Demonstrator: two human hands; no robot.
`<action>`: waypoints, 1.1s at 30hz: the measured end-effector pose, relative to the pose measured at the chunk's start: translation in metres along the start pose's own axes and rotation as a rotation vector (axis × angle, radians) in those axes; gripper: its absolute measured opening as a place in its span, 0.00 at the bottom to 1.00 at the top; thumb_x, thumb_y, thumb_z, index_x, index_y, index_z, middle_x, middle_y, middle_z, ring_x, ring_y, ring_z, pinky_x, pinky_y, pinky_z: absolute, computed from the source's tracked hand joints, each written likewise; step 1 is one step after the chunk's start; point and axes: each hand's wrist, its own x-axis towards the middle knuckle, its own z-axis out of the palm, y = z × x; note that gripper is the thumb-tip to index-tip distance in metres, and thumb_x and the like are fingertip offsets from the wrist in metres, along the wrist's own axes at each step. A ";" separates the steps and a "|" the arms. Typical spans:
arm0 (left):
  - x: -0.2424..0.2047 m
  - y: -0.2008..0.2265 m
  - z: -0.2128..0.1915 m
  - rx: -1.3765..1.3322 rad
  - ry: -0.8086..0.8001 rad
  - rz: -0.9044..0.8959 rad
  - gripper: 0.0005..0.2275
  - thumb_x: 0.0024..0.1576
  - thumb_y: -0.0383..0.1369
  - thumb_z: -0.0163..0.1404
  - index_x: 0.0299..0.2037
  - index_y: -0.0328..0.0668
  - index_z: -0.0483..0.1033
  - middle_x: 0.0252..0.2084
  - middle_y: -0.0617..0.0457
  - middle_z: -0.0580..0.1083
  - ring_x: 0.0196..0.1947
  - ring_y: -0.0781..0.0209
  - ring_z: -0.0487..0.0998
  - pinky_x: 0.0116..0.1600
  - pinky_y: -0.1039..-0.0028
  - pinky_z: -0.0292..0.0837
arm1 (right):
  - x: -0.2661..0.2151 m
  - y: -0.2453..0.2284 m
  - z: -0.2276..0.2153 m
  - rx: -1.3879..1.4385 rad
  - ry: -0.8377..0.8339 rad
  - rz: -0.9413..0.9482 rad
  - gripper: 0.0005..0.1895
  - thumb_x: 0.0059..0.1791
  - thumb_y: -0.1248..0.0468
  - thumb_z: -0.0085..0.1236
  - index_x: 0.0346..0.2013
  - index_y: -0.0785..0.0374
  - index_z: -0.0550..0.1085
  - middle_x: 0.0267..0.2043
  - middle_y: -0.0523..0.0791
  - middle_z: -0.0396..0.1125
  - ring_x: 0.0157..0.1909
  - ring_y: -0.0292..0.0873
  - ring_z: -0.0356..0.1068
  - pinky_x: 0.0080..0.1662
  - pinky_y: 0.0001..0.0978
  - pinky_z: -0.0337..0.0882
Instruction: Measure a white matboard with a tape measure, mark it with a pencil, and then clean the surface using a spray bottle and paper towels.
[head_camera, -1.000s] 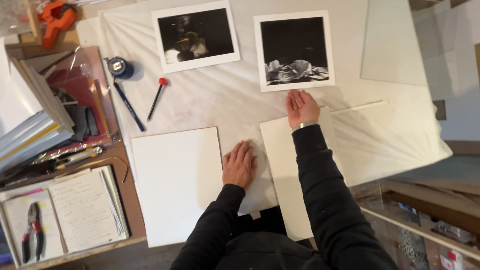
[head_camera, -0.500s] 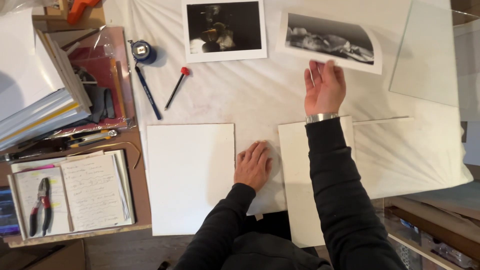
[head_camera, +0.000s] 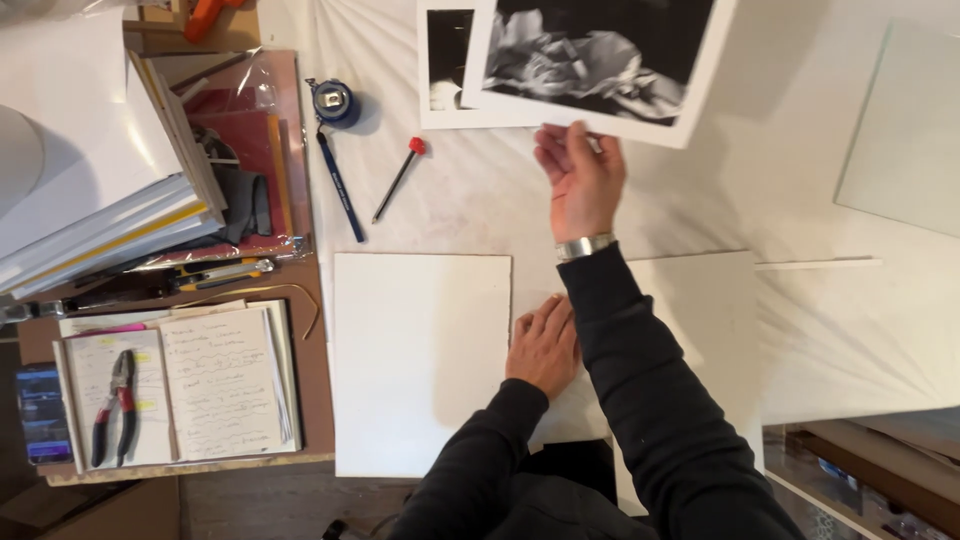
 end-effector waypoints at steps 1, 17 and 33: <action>-0.003 -0.002 0.002 0.003 -0.001 -0.001 0.16 0.59 0.33 0.53 0.56 0.37 0.75 0.65 0.49 0.70 0.70 0.53 0.65 0.62 0.57 0.63 | 0.006 0.018 -0.005 0.002 0.000 0.002 0.08 0.57 0.63 0.56 0.45 0.64 0.70 0.44 0.52 0.75 0.44 0.47 0.77 0.46 0.39 0.78; -0.007 -0.015 0.008 -0.143 -0.144 0.003 0.16 0.62 0.42 0.47 0.53 0.43 0.77 0.54 0.53 0.76 0.59 0.52 0.70 0.66 0.54 0.57 | 0.036 0.117 -0.009 -0.153 0.151 0.412 0.12 0.52 0.69 0.54 0.48 0.72 0.69 0.49 0.54 0.71 0.51 0.53 0.77 0.55 0.45 0.79; -0.004 -0.013 -0.001 -0.176 -0.224 0.016 0.18 0.61 0.43 0.47 0.55 0.42 0.76 0.57 0.51 0.74 0.62 0.50 0.68 0.68 0.52 0.54 | 0.066 0.105 0.013 0.234 0.163 0.335 0.23 0.51 0.55 0.60 0.56 0.65 0.71 0.55 0.46 0.71 0.60 0.44 0.69 0.62 0.40 0.71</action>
